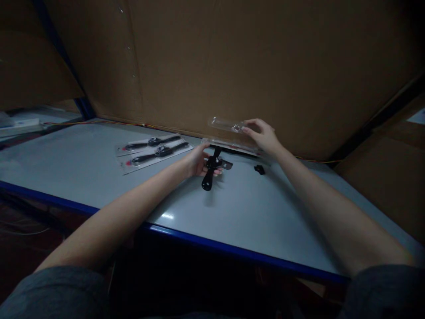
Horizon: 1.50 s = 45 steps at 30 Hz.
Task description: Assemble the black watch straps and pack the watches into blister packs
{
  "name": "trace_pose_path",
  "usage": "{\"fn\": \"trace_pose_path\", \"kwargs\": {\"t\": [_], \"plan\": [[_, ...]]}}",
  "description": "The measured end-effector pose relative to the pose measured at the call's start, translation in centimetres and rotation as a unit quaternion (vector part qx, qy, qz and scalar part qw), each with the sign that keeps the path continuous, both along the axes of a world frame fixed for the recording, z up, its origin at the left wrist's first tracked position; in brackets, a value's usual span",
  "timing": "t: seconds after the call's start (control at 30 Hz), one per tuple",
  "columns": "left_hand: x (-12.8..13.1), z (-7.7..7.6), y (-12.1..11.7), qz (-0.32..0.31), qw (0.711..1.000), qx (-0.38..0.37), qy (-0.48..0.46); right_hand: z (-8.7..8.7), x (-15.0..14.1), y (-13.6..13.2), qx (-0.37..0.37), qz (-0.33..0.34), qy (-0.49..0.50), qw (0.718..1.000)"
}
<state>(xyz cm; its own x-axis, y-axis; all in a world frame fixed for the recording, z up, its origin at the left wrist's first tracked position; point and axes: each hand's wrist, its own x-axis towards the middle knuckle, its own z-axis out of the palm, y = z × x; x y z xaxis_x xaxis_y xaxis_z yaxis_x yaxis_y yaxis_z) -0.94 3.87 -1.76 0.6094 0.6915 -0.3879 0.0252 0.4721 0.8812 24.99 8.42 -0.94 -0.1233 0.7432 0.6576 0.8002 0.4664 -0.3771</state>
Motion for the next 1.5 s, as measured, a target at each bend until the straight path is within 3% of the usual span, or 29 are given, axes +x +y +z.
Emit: {"fn": "trace_pose_path", "kwargs": {"t": [0.1, 0.23, 0.43, 0.53, 0.63, 0.7, 0.77, 0.83, 0.93, 1.0, 1.07, 1.13, 1.2, 1.23, 1.3, 1.37, 1.4, 1.43, 1.5], "plan": [[-0.8, 0.3, 0.6, -0.033, 0.998, -0.023, -0.053, 2.2, -1.2, -3.4, -0.022, 0.149, 0.025, 0.988], [-1.6, 1.2, 0.1, -0.11, 0.99, -0.005, -0.091, 3.7, -3.3, -8.0, -0.042, 0.241, -0.128, 0.961], [-1.2, 1.8, -1.9, -0.216, 0.971, 0.094, -0.031, 2.2, -4.1, -10.0, 0.007, 0.229, -0.252, 0.94], [-1.0, 1.8, -2.2, -0.217, 0.965, 0.147, -0.009, 1.5, -3.8, -10.3, 0.028, 0.192, -0.266, 0.944], [-0.9, 2.2, -2.3, -0.158, 0.964, 0.212, 0.026, 1.3, -3.7, -10.9, 0.044, 0.118, -0.188, 0.974], [-0.7, 2.8, -2.4, -0.098, 0.951, 0.288, 0.056, 1.4, -3.9, -11.4, 0.031, 0.074, -0.052, 0.995], [-0.5, 3.6, -2.5, -0.03, 0.924, 0.375, 0.061, 1.7, -4.3, -12.1, -0.036, 0.068, 0.129, 0.989], [-0.2, 4.2, -2.6, 0.024, 0.887, 0.461, 0.037, 2.3, -4.6, -12.7, -0.179, 0.117, 0.289, 0.933], [0.0, 4.8, -2.9, 0.052, 0.806, 0.589, 0.03, 3.0, -4.7, -13.3, -0.432, 0.237, 0.389, 0.778], [-0.1, 4.8, -3.1, 0.056, 0.735, 0.673, 0.07, 3.1, -4.5, -13.3, -0.53, 0.297, 0.4, 0.686], [-0.3, 4.4, -3.3, 0.045, 0.648, 0.749, 0.133, 2.9, -4.3, -13.0, -0.578, 0.332, 0.399, 0.629], [-0.4, 3.8, -3.4, 0.006, 0.551, 0.812, 0.194, 2.4, -4.2, -12.8, -0.601, 0.348, 0.39, 0.606], [-0.4, 3.2, -3.5, -0.037, 0.465, 0.855, 0.227, 1.8, -4.4, -12.8, -0.603, 0.338, 0.379, 0.615], [-0.3, 3.0, -3.5, -0.054, 0.434, 0.87, 0.23, 1.4, -4.6, -12.9, -0.595, 0.326, 0.377, 0.631], [-0.1, 2.7, -3.5, -0.069, 0.403, 0.885, 0.223, 0.9, -5.2, -13.4, -0.566, 0.296, 0.376, 0.671], [0.1, 2.6, -3.5, -0.05, 0.414, 0.885, 0.208, 0.6, -5.8, -13.7, -0.533, 0.271, 0.374, 0.709], [0.1, 2.6, -3.5, -0.016, 0.437, 0.877, 0.2, 0.6, -5.9, -13.8, -0.518, 0.26, 0.376, 0.723], [0.1, 2.7, -3.3, 0.034, 0.47, 0.86, 0.194, 0.6, -6.0, -13.8, -0.504, 0.249, 0.382, 0.734], [0.0, 2.7, -2.8, 0.158, 0.567, 0.79, 0.174, 0.9, -5.9, -13.6, -0.47, 0.23, 0.407, 0.749]]}}
